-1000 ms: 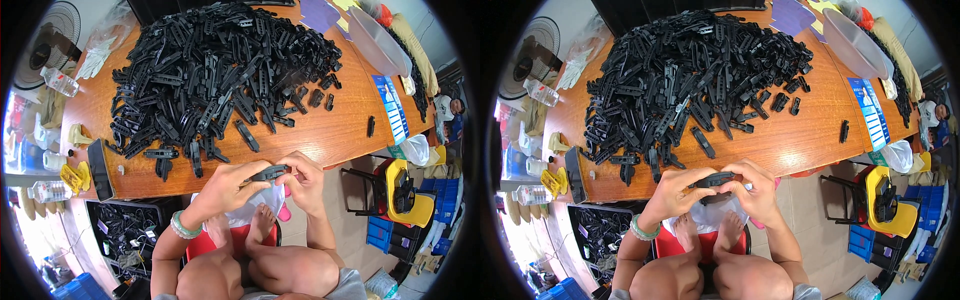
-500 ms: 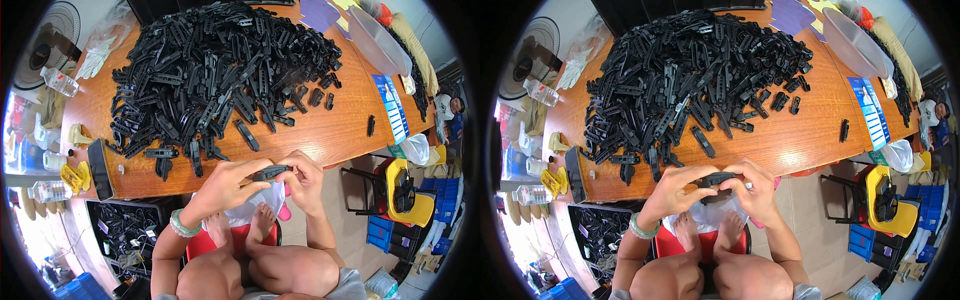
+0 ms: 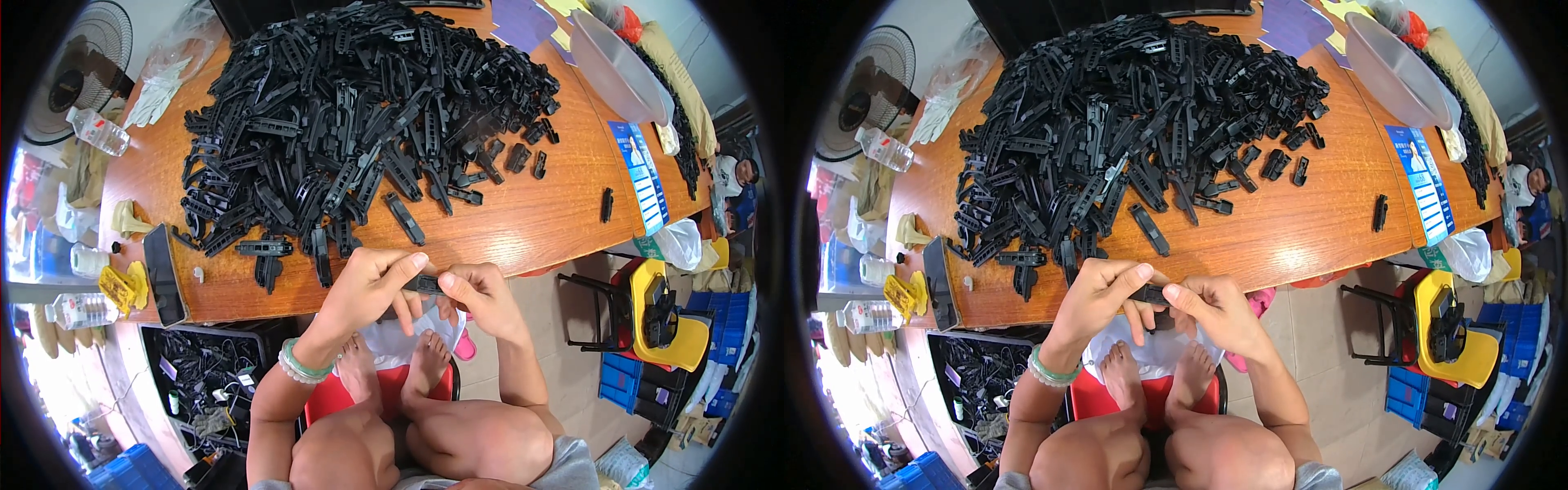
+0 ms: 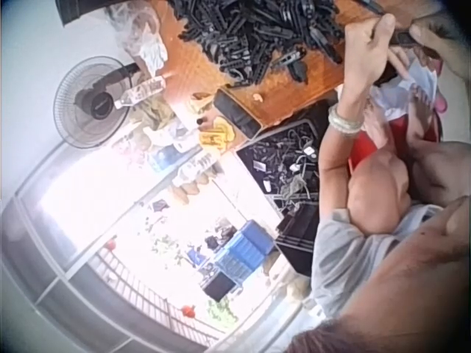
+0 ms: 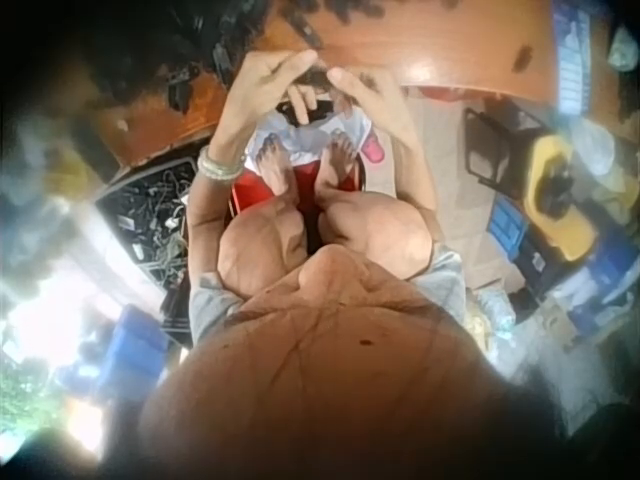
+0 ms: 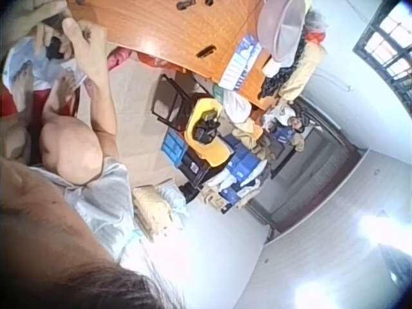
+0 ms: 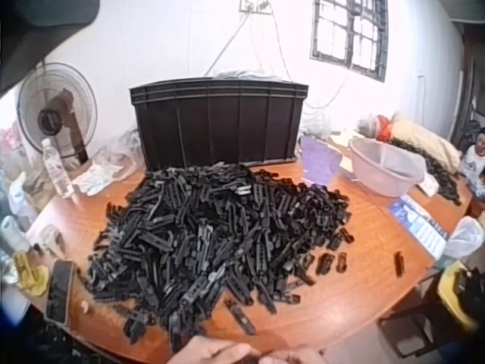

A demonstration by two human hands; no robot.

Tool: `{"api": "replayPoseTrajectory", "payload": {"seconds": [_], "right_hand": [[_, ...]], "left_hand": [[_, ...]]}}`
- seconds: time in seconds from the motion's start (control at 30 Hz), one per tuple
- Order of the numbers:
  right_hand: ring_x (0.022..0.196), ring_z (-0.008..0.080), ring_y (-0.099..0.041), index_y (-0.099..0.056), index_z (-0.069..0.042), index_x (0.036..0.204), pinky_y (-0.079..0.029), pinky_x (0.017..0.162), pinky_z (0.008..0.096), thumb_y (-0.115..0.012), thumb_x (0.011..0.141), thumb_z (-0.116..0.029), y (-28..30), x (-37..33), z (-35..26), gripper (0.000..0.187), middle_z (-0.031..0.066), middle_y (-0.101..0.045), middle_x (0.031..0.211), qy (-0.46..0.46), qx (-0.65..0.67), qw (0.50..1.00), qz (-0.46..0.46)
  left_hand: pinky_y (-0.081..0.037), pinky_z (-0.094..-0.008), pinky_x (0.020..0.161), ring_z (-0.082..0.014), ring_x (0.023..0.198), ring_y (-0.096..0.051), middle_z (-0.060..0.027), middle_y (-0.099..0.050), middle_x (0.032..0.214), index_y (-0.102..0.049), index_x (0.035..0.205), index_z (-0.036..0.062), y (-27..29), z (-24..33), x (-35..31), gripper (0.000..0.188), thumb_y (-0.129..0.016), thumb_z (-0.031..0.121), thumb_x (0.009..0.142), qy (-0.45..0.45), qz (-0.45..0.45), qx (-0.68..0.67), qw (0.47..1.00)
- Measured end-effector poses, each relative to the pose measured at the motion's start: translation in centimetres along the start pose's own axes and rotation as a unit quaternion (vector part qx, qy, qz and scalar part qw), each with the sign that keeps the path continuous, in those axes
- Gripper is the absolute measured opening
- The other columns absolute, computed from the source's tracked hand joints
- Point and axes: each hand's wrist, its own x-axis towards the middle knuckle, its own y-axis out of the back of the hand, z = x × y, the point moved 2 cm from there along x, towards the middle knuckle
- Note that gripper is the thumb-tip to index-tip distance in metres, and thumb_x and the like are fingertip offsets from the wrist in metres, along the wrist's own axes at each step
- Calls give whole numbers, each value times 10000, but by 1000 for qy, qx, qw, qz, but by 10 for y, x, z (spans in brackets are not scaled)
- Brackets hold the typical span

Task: The person repeatedly picks up plastic components from a pile on the table and assembles them together by hand.

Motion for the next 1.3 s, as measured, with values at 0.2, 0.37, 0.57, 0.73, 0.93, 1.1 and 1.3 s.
{"api": "replayPoseTrajectory", "payload": {"seconds": [0.2, 0.37, 0.57, 0.73, 0.93, 1.1, 1.3], "right_hand": [[511, 145, -552, -604, 24, 698, -419, 488, 312, -620, 883, -316, 12, 0, 3, 388, 85, -566, 568, 34, -210, 969, -123], [611, 310, -578, -629, 31, 772, -451, 578, 373, -656, 823, -184, 3, 5, 2, 223, 145, -603, 648, 48, -287, 949, -117], [779, 318, -567, -640, 9, 853, -464, 672, 386, -662, 742, -21, 43, 54, -17, 117, 130, -608, 856, 322, -477, 756, 311], [889, 299, -526, -644, -14, 865, -454, 738, 378, -687, 701, -28, 41, 60, -11, 170, 99, -596, 892, 274, -553, 738, 273], [668, 188, -586, -638, 16, 969, -487, 600, 300, -656, 773, 15, 33, 27, -16, 196, 101, -612, 867, 195, -325, 873, 308], [813, 141, -656, -628, 44, 1041, -531, 701, 244, -567, 841, 73, 17, 4, -19, 211, 90, -650, 925, 189, -16, 976, 105], [791, 178, -666, -685, 30, 928, -527, 717, 264, -622, 778, 92, 0, -7, -22, 174, 136, -686, 862, 216, -76, 966, 118]], "left_hand": [[-528, -297, 586, -187, 628, -668, -138, -653, 771, -615, 946, -92, 11, 3, 7, 212, -532, 102, 927, -115, 79, 199, 970], [-482, -360, 744, -287, 859, -594, -179, -593, 933, -605, 937, -61, 20, 9, 29, 159, -571, -35, 784, -311, 138, 559, 756], [-444, -369, 824, -307, 929, -509, -143, -562, 953, -598, 884, -22, 10, 1, 46, 163, -607, -24, 721, -269, 37, 643, 716], [-479, -337, 775, -265, 884, -582, -139, -599, 939, -553, 866, -18, 9, 7, 37, 78, -593, -30, 800, -366, 147, 501, 771], [-517, -268, 668, -173, 778, -638, -126, -641, 872, -496, 937, -14, 18, 18, 23, 85, -522, 67, 924, -128, 119, 36, 984], [-519, -278, 557, -182, 774, -626, -130, -627, 926, -516, 1053, -28, 9, -2, 22, 201, -492, 141, 948, -39, 36, -135, 989], [-462, -252, 830, -131, 909, -601, -115, -648, 1026, -575, 1145, -73, 1, 1, 13, 280, -537, 79, 913, -21, 22, -34, 999]]}}
